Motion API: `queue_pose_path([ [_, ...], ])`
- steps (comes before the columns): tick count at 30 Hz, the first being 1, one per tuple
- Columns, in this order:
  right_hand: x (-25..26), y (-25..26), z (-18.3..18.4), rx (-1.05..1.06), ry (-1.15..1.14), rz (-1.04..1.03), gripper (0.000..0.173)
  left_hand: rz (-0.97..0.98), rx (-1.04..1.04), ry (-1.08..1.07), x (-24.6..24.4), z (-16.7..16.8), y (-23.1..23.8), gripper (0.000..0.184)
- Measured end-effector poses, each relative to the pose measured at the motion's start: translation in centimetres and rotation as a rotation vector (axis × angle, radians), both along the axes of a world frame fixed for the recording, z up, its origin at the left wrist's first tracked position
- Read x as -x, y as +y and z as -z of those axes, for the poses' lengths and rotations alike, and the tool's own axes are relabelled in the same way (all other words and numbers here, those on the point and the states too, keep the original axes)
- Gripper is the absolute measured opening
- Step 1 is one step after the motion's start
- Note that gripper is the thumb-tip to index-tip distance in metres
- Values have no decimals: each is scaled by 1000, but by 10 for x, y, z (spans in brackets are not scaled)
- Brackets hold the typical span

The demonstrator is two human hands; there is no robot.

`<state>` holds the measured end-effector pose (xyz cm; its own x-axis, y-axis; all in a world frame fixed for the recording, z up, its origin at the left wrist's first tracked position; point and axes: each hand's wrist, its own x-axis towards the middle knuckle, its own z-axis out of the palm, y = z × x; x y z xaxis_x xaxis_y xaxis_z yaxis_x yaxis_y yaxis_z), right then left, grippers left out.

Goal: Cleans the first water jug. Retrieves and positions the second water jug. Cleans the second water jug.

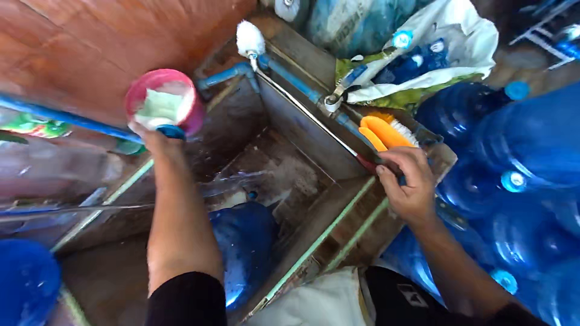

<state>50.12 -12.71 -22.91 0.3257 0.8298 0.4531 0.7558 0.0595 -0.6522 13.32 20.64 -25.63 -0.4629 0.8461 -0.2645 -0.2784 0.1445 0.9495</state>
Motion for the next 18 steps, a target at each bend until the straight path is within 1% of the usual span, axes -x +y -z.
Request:
queue_pose_path([
  [1, -3, 3, -1, 58, -55, 34, 32, -65, -4, 11, -1, 5, -3, 66],
  [3, -13, 9, -3, 176, -141, 68, 40, -204, 61, 29, -3, 12, -9, 69],
  [5, -22, 11, 0, 274, -171, 65, 44, -327, 143, 81, -11, 4, -23, 68],
  [6, -25, 12, 2, 305, -181, 56, 44, -371, 147, 151, -16, -2, -27, 62],
  [8, -29, 13, 8, 340, -186, 34, 42, -344, 89, 333, -27, -18, -33, 49],
  [10, -31, 14, 11, 341, -177, 30, 40, -250, 12, 547, -35, -36, -22, 41],
  [11, -34, 15, 13, 334, -175, 31, 40, -181, 12, 660, -38, -48, -12, 41],
  [13, -38, 17, 15, 331, -168, 22, 39, -17, 70, 859, -41, -67, 14, 50],
  [14, -41, 18, 15, 328, -170, 14, 39, 103, 116, 942, -41, -71, 27, 58],
  [16, -45, 18, 15, 331, -167, -1, 39, 351, 233, 1135, -40, -64, 46, 74],
  [17, -46, 18, 15, 337, -166, -2, 39, 457, 291, 1227, -38, -55, 52, 77],
  [18, -47, 19, 14, 340, -166, -2, 39, 520, 334, 1284, -37, -46, 58, 78],
])
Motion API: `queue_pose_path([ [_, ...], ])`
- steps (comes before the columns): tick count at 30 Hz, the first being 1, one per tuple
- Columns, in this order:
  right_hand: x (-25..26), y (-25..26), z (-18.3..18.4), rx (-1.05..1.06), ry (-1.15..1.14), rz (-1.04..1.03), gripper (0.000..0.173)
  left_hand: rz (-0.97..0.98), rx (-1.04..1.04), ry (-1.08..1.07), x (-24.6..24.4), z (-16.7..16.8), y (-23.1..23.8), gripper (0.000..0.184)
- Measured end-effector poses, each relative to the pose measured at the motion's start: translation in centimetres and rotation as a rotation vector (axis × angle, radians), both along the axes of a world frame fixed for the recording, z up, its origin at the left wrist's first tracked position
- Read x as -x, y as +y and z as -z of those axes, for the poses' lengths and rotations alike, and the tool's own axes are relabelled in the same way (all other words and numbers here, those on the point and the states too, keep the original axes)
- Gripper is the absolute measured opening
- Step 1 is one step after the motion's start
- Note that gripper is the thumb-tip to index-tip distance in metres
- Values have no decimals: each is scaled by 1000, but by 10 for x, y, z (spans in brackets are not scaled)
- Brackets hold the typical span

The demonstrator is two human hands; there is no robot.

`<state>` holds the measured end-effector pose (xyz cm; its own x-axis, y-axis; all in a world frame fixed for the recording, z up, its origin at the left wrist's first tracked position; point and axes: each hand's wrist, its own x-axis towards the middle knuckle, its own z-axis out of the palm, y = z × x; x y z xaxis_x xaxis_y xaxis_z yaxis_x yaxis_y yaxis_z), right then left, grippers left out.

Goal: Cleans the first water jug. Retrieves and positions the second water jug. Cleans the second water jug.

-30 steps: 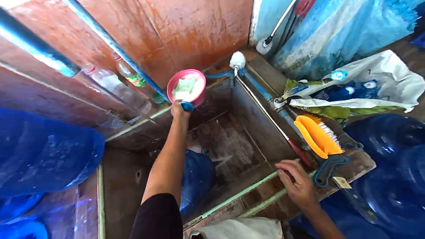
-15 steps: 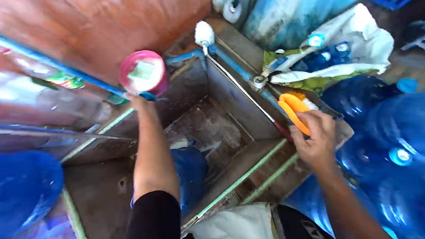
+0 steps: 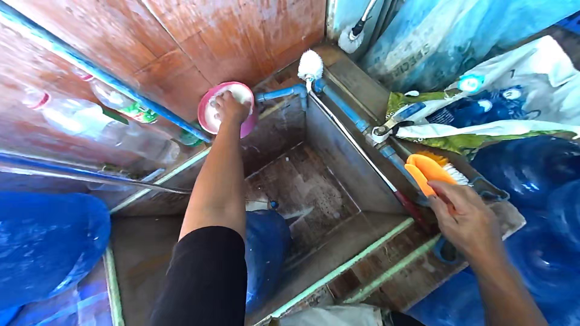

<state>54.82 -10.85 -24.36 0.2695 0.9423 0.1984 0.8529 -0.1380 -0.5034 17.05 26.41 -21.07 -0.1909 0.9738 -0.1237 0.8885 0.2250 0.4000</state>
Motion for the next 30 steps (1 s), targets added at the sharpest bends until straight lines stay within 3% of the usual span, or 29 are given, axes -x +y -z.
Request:
queue_pose_path([
  [5, 1, -2, 0, 21, -21, 12, 42, 139, 230, 158, 11, 15, 9, 75],
  [8, 3, -1, -3, 76, -63, 25, 40, 272, 301, 285, 11, 5, 9, 58],
  [11, 0, 1, -6, 99, -96, 6, 35, 189, 217, 217, 12, 2, 16, 78],
  [14, -3, 5, -13, 147, -92, -26, 28, 47, -9, 60, 7, -19, 4, 65],
  [17, 0, 6, -18, 200, -104, 3, 22, -30, -110, -214, 8, -35, -8, 51],
  [20, -3, 4, -21, 149, -67, 61, 25, -149, -152, -773, 3, -39, -27, 64],
  [21, -4, 2, -26, 74, -39, 73, 28, -185, -134, -1009, -1, -40, -41, 68],
  [24, 9, 3, -55, -209, 104, 24, 39, -216, 52, -1557, -13, -38, -97, 51],
  [28, 70, 39, -72, -238, 504, -319, 65, -222, 268, -1771, -11, -4, -178, 48],
  [30, 132, 56, -64, -177, 480, -551, 71, -322, 290, -1834, -7, 13, -216, 58],
])
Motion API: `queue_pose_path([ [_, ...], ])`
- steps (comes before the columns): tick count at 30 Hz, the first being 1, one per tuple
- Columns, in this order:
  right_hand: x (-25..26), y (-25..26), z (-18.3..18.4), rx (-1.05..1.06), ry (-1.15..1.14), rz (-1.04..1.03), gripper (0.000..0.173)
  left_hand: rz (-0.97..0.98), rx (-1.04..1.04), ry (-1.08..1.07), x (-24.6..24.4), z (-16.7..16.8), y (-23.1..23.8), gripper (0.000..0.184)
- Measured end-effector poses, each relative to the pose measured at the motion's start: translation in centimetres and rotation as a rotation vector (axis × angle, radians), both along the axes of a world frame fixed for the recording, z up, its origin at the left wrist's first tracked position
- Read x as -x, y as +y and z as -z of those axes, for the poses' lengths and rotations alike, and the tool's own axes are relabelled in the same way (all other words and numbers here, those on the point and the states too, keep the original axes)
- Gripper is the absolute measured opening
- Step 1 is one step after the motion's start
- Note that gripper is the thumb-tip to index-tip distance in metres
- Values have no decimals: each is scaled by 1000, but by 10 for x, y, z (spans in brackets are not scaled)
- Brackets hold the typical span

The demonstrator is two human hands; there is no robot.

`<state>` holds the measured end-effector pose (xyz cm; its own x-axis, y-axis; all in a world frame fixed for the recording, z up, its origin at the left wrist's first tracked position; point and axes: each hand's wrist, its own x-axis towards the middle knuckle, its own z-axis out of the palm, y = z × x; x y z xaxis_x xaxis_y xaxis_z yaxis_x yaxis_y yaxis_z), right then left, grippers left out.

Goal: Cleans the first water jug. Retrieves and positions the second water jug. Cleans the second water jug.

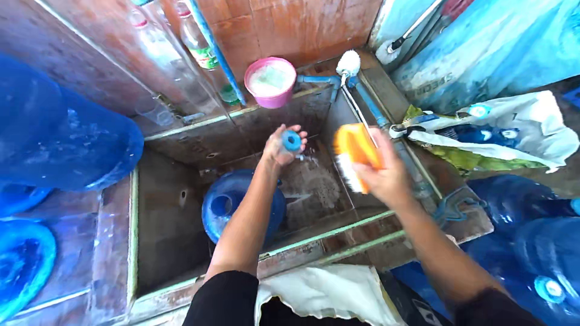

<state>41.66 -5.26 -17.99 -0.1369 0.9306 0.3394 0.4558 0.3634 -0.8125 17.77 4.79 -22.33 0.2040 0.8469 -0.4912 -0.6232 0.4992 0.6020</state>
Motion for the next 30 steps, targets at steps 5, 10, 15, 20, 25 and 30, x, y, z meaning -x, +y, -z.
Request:
queue_pose_path([
  [5, 139, 86, 26, 301, -342, -214, 64, -294, -13, 27, -1, 15, -57, 52],
  [10, 189, 76, 28, 393, -144, -320, 65, -539, 93, 79, 49, 13, -49, 57],
  [15, 190, 100, 28, 304, -233, -326, 66, -445, -49, 188, 49, 11, -42, 53],
  [20, 189, 99, 27, 325, 72, -295, 68, -429, -74, 244, 64, 1, -8, 51],
  [25, 187, 148, 52, 439, 76, -220, 65, -341, -87, 260, 45, 17, -8, 50],
  [30, 192, 93, 41, 354, 170, -260, 67, -397, -93, 232, 66, 11, 2, 62],
])
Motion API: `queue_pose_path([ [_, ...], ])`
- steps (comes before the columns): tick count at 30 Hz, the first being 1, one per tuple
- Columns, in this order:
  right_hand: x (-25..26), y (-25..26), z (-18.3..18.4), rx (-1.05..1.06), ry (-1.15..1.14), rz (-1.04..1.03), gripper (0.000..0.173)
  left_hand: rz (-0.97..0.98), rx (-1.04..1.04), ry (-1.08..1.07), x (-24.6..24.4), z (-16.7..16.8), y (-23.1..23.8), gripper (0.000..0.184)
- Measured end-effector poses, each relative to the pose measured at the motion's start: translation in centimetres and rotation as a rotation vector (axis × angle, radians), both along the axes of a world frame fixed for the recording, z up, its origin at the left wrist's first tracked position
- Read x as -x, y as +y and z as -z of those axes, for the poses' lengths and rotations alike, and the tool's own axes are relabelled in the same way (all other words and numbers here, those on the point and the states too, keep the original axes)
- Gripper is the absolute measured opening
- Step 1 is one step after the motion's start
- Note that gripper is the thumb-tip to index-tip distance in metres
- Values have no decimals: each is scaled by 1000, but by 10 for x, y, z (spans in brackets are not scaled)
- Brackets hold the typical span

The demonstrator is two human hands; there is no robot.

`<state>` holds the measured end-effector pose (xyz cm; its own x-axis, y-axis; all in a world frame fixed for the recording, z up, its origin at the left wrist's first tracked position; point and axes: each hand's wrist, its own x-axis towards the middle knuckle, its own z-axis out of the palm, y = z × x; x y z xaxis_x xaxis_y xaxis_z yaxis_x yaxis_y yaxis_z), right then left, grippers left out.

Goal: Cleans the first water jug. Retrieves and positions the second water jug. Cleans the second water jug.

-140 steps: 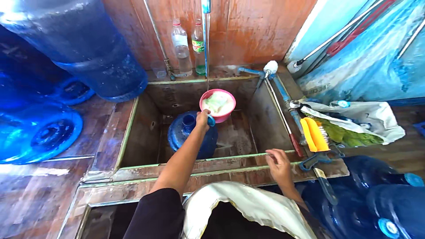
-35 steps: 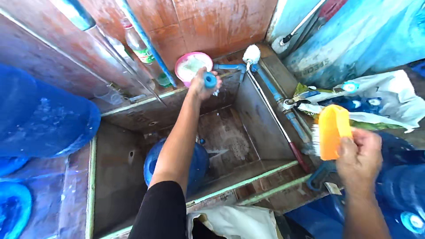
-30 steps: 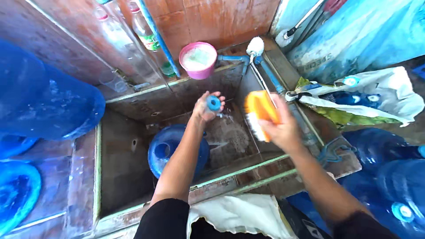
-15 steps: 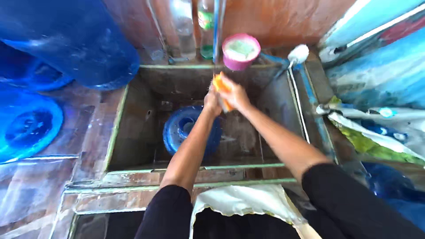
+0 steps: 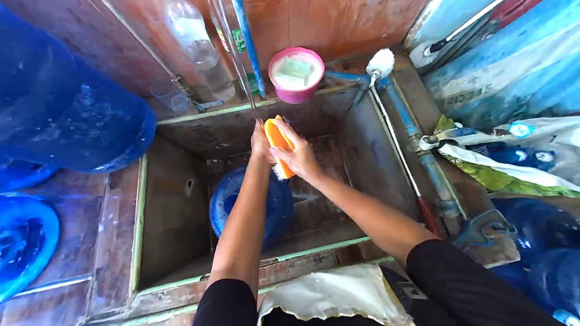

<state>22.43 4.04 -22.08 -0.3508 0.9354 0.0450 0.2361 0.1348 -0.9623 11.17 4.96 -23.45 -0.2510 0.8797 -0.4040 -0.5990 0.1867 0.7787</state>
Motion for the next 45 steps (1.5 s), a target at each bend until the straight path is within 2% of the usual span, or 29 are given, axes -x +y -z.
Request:
queue_pose_path([
  [2, -3, 22, -4, 29, -76, -15, 66, 16, -8, 18, -9, -4, -5, 57],
  [4, -9, 60, 0, 77, -104, 70, 65, 30, 9, 38, -27, -8, -6, 49],
  [5, -11, 63, 4, 86, -72, 108, 65, 22, 27, 47, -31, -8, -5, 46],
  [7, -5, 31, -1, 30, -22, 92, 68, -48, 46, 67, -20, -9, 2, 45],
  [9, 1, 4, -3, 17, -34, 43, 68, -79, 34, 64, -10, -6, 0, 51],
  [11, -4, 26, 2, 42, -126, 52, 65, -31, 15, 97, -19, -1, -11, 52],
  [13, -15, 64, 7, 57, -174, 152, 63, -4, 21, 162, -35, 0, -15, 52],
  [15, -22, 74, 9, 120, 12, 250, 64, -70, 45, 171, -37, -2, -10, 55],
  [17, -22, 58, 13, 256, 266, 299, 64, -194, 111, 49, -31, 3, 0, 52],
  [20, -17, 29, 21, 450, 414, 229, 64, -216, 166, -43, -21, 14, 12, 44],
  [21, -14, 21, 21, 438, 403, 190, 65, -223, 178, 2, -22, 15, 10, 41],
  [23, -12, 20, 19, 334, 306, 120, 66, -206, 183, 159, -28, 12, 0, 48],
  [25, -12, 34, 26, 193, 160, 113, 66, -40, 132, 345, -36, -2, -8, 61],
  [27, -8, 29, 26, 122, 96, 140, 65, 97, 116, 487, -32, -11, -10, 64],
  [31, 3, -18, -1, 159, 51, 12, 68, -29, 217, 315, 7, -18, -4, 57],
  [33, 7, 8, -5, 160, -19, 1, 66, 66, 177, 289, 4, -14, -16, 63],
  [36, 11, 47, -8, 180, -59, 91, 65, 71, 148, 207, -14, -10, -25, 52],
  [38, 16, 21, -13, 137, -37, 70, 68, 16, 89, 166, 0, -6, -20, 43],
  [40, 15, -12, -17, 151, -34, -45, 68, -29, 36, 66, 15, -5, -21, 49],
  [42, 15, 4, -20, 140, -72, -53, 66, -14, -4, 91, 10, -9, -20, 52],
  [45, 11, 49, -18, 128, -144, 98, 63, 41, 26, 167, -20, -14, -22, 53],
])
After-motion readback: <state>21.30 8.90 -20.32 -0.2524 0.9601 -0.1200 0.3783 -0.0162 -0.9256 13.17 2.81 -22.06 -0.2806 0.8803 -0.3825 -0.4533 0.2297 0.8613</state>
